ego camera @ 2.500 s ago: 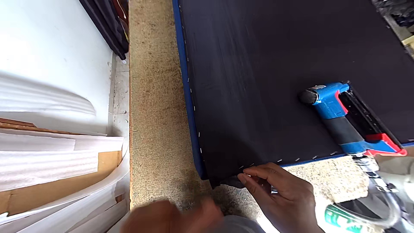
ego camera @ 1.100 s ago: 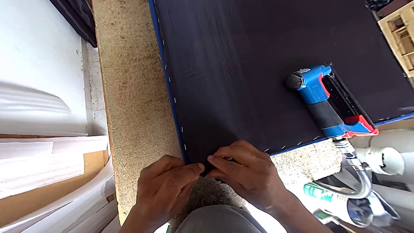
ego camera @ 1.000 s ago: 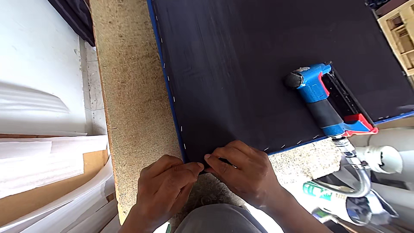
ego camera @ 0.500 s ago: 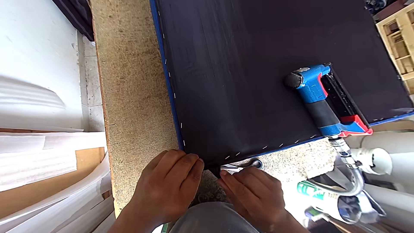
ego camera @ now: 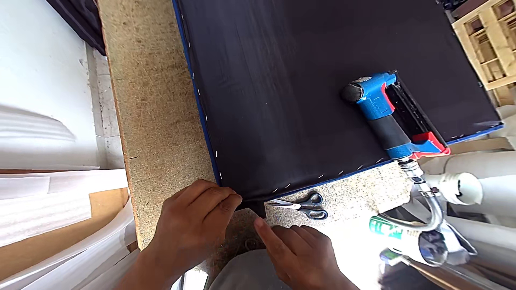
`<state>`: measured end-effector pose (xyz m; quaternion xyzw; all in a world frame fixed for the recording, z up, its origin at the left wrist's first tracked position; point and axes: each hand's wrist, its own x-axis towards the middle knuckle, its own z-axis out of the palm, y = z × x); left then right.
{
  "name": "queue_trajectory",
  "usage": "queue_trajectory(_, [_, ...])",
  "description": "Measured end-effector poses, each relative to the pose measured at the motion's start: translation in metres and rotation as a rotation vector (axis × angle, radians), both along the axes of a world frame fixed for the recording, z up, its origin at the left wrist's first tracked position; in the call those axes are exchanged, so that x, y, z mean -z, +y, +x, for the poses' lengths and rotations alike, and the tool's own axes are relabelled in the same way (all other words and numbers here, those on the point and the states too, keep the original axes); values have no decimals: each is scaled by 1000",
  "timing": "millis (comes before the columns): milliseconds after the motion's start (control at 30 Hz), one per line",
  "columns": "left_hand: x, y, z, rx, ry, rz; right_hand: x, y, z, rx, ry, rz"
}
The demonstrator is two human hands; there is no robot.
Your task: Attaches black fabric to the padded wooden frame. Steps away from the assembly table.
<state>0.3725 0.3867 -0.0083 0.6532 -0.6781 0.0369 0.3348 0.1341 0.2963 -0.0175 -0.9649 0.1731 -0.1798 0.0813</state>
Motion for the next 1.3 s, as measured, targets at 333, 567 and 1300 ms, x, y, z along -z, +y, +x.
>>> queue_trajectory(333, [-4,-5,2,33,43,14,-5,-6,41,141,301,9])
queue_trajectory(567, [0,0,1,52,11,8,2,1,21,140,234,-8])
queue_trajectory(1300, [-12,2,-1,175,-383,87,-73,-84,16,240,-26,-81])
